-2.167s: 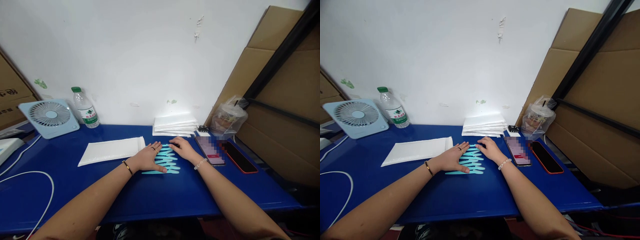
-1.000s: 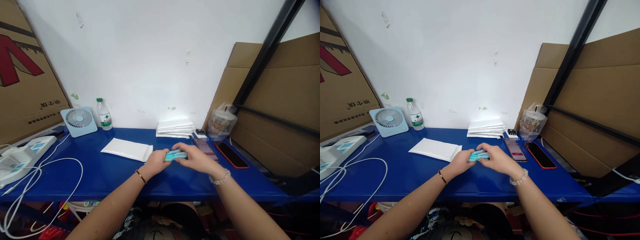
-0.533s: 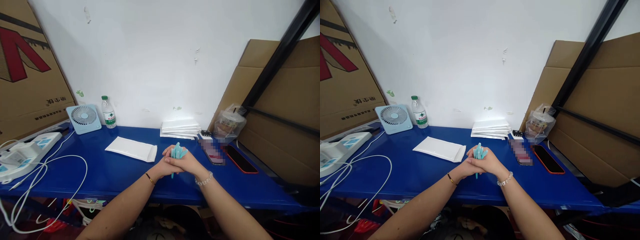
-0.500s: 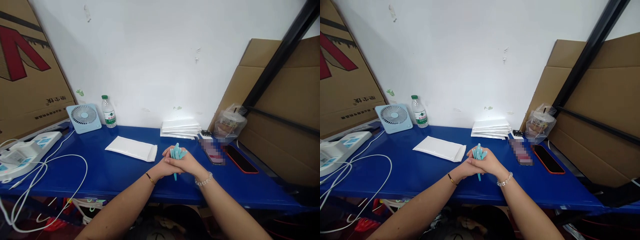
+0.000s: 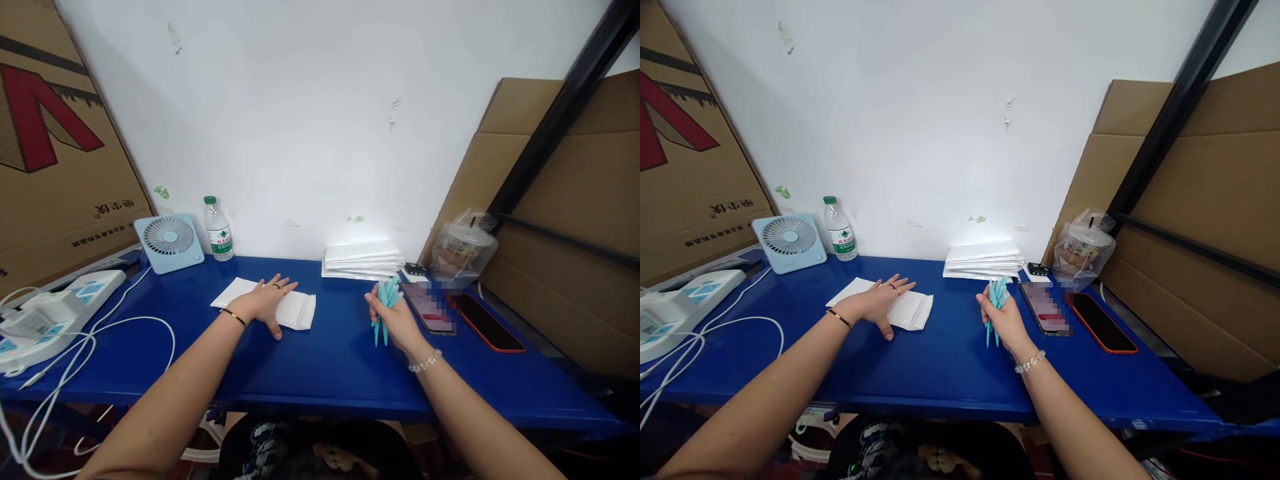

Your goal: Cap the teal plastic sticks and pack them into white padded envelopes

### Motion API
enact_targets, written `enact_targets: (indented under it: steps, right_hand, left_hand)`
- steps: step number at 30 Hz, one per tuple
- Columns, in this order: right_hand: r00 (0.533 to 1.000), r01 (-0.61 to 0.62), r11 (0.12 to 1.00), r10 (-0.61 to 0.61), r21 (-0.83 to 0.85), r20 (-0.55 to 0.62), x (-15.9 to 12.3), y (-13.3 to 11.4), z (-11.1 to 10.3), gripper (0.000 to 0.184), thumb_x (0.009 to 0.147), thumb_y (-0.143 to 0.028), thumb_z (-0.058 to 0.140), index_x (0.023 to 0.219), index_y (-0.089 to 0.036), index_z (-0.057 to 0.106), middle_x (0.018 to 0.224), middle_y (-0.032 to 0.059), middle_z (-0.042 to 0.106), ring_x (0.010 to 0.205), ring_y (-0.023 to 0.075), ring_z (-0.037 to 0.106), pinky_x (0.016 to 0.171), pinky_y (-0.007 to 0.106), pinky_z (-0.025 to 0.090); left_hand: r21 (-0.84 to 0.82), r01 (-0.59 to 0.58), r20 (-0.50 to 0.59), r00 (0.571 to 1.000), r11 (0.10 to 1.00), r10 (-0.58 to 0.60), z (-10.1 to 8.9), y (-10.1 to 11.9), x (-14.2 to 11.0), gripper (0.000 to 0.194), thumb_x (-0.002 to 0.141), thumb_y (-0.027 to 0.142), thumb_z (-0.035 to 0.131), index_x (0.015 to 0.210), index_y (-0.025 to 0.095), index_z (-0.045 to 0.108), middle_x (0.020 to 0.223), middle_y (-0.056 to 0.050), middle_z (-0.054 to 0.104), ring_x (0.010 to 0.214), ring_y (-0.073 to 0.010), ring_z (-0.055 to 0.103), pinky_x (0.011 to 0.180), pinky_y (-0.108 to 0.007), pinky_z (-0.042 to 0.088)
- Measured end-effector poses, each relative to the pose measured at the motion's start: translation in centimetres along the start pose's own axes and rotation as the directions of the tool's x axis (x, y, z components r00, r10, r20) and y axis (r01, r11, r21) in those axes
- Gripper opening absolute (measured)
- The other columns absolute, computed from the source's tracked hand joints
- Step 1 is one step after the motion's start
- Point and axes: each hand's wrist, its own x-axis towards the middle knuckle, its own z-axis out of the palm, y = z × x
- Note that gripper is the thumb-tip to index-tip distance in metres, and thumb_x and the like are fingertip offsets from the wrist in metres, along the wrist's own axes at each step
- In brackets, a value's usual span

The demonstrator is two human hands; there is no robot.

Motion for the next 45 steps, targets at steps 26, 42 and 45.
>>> enact_targets:
  steps: [26, 42, 45]
  right_hand:
    - [0.909, 0.359, 0.842, -0.413, 0.401, 0.053, 7.1, -12.2, 7.3, 0.022, 0.085, -0.041, 0.057, 0.081, -0.023, 0.045, 0.064, -0.0027, 0.068, 0.068, 0.0177, 0.069, 0.085, 0.037, 0.047]
    - [0.962, 0.26, 0.862, -0.269, 0.435, -0.042, 6.9, -9.2, 3.9, 0.023, 0.083, -0.04, 0.06, 0.08, -0.023, 0.047, 0.064, -0.0027, 0.065, 0.067, 0.0155, 0.066, 0.067, 0.028, 0.053]
    - [0.985, 0.171, 0.853, -0.135, 0.494, -0.107, 6.1, -6.8, 2.4, 0.026, 0.081, -0.042, 0.063, 0.081, -0.024, 0.046, 0.063, -0.0043, 0.064, 0.053, 0.0142, 0.061, 0.05, 0.026, 0.051]
  left_hand:
    - [-0.686, -0.488, -0.419, 0.871, 0.539, 0.255, -3.5, 4.7, 3.6, 0.059, 0.071, 0.038, 0.067, 0.122, 0.015, 0.047, 0.108, -0.007, 0.057, 0.093, -0.0216, 0.054, 0.083, -0.034, 0.044]
    - [-0.166, -0.212, 0.063, 0.972, 0.963, 0.225, 0.2, 4.2, 3.9, 0.134, 0.034, 0.052, 0.083, 0.145, 0.035, 0.011, 0.136, -0.012, 0.038, 0.125, -0.0399, 0.034, 0.1, -0.057, 0.027]
    - [-0.027, -0.192, 0.126, 0.973, 0.981, 0.194, 1.2, 4.8, 4.2, 0.135, 0.031, 0.05, 0.083, 0.145, 0.036, 0.012, 0.139, -0.012, 0.035, 0.127, -0.0414, 0.031, 0.099, -0.06, 0.026]
